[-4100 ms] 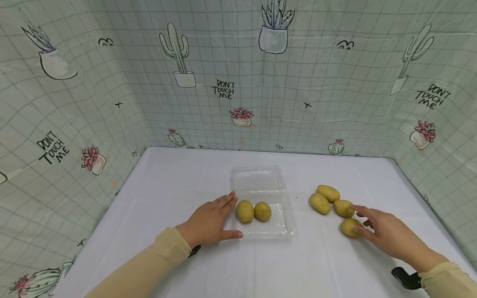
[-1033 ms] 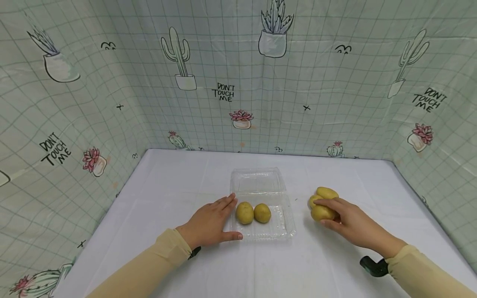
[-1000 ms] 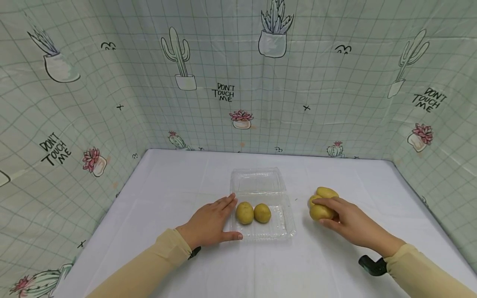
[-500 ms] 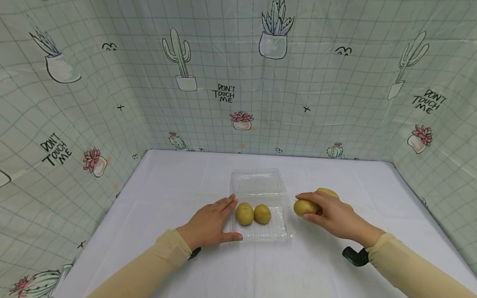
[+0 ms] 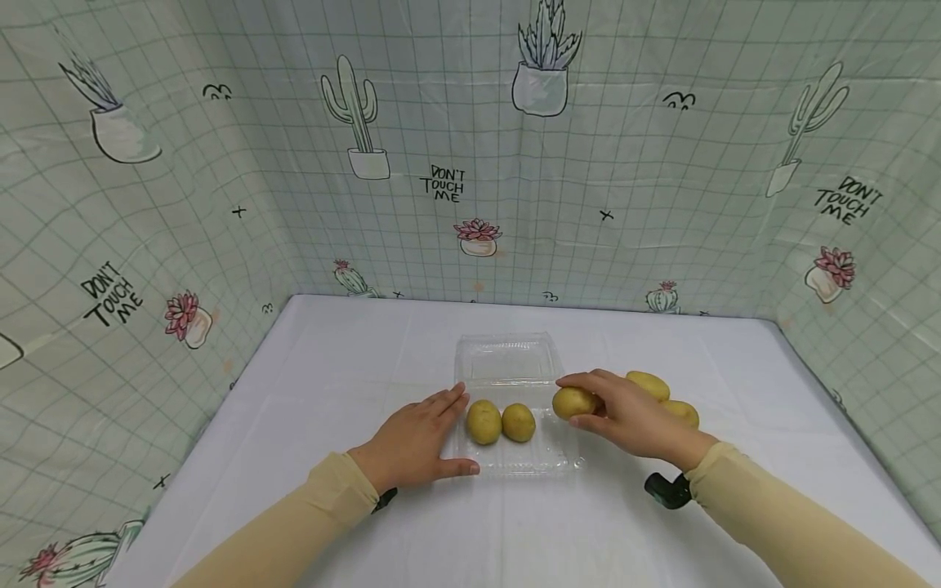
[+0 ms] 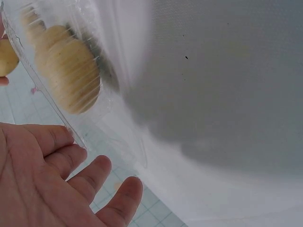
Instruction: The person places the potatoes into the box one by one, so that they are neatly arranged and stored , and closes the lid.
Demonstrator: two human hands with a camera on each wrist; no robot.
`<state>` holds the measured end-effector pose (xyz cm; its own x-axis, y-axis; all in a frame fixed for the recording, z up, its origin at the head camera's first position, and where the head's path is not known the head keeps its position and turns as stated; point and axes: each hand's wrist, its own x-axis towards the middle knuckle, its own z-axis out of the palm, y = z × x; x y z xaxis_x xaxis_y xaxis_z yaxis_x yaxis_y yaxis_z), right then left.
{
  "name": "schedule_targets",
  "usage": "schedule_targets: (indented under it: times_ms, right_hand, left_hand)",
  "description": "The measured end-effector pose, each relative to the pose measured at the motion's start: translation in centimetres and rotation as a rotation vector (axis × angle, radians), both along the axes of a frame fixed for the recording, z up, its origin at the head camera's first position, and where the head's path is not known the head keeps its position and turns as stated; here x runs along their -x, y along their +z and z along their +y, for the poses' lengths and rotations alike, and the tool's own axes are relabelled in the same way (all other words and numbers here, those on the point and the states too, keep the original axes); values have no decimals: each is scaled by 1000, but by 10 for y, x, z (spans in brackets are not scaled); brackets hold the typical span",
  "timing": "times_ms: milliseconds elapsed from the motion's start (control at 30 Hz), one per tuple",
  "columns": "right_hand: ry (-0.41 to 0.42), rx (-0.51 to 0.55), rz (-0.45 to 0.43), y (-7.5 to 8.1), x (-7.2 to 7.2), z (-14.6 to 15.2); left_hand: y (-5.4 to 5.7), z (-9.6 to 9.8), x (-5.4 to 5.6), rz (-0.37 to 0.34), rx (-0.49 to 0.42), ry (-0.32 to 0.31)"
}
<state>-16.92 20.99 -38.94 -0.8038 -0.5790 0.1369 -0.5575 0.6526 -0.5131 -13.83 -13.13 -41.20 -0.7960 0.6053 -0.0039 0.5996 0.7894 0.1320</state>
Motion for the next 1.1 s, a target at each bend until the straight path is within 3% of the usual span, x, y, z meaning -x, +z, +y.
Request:
schedule_targets:
  times_ms: [433,1100]
  right_hand:
    - [8,-27,5,-8,7,-13]
    - [9,-235,71,-18,10,-27]
  left_hand:
    - [-2,0,0,-8,12,6]
    - [-1,0,0,-10,1,7]
